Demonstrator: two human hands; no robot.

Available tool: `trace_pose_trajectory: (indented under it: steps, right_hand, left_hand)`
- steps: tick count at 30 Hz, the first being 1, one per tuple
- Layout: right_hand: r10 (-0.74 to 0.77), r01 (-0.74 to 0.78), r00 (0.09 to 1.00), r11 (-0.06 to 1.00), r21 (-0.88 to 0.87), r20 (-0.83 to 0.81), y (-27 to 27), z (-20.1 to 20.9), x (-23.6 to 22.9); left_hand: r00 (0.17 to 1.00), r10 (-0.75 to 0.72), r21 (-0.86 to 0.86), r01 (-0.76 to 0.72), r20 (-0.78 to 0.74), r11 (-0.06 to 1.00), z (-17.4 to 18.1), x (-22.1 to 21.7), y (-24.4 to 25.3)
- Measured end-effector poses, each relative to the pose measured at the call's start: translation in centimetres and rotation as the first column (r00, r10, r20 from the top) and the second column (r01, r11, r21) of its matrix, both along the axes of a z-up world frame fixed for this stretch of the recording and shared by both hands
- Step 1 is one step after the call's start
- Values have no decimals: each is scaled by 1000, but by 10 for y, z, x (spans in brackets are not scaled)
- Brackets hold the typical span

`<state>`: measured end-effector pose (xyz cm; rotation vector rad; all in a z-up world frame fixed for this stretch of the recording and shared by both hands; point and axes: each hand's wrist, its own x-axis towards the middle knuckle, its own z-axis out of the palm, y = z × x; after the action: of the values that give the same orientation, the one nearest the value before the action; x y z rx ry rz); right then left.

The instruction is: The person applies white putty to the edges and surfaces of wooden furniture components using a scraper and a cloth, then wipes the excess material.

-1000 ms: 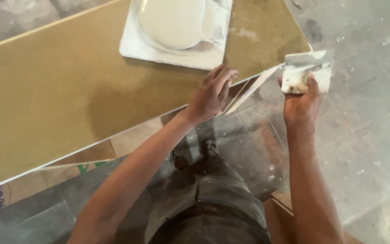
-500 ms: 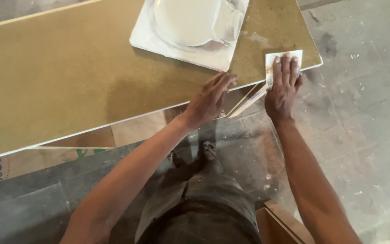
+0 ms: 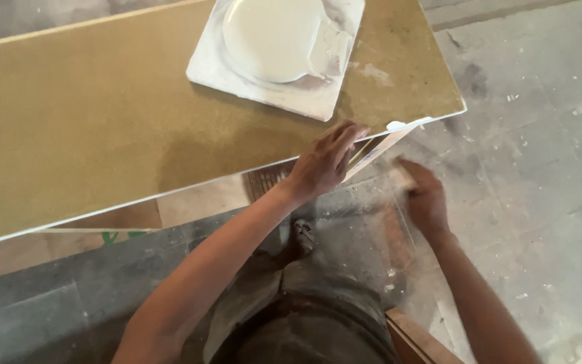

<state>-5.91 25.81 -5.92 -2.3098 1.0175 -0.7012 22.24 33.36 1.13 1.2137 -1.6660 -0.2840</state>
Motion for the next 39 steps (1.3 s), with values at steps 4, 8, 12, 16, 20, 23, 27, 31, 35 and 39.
trace_pose_trajectory:
  steps: [4, 8, 12, 16, 20, 23, 27, 31, 35, 39]
  right_hand:
    - [-541, -67, 516, 747, 661, 664, -39, -40, -13]
    - [-826, -257, 133, 505, 824, 548, -93, -72, 8]
    - [-803, 1, 354, 513, 858, 479, -100, -100, 17]
    - [-613, 131, 702, 611, 781, 362, -70, -89, -21]
    - [-510, 473, 833, 857, 204, 213, -56, -48, -43]
    - [-425, 408, 905, 846, -344, 26, -82, 22, -42]
    - [-227, 129, 953, 901, -415, -198, -100, 89, -2]
    - [-259, 198, 895, 960, -195, -363, -101, 109, 41]
    - [-106, 54, 947, 983, -174, -304, -57, 107, 80]
    - [-12, -70, 943, 969, -236, -332, -17, 111, 93]
  left_hand:
    - [999, 24, 44, -22, -39, 999, -6, 4, -6]
    - [999, 32, -32, -32, 7, 999, -12, 5, -15]
    - [999, 23, 5, -23, 23, 1000, -19, 10, -15]
    - [1000, 8, -16, -8, -29, 1000, -24, 16, -12]
    - [999, 23, -7, -23, -32, 1000, -20, 18, -12]
    - [999, 23, 15, -22, -40, 1000, -11, 23, -9]
    - [997, 23, -12, -24, -70, 1000, -1, 21, -4]
    - [997, 45, -2, -45, -62, 999, 1, 19, 6]
    - [995, 61, -28, -64, -77, 998, -4, 21, 6]
    - [987, 88, 56, -81, -137, 995, -1, 24, 9]
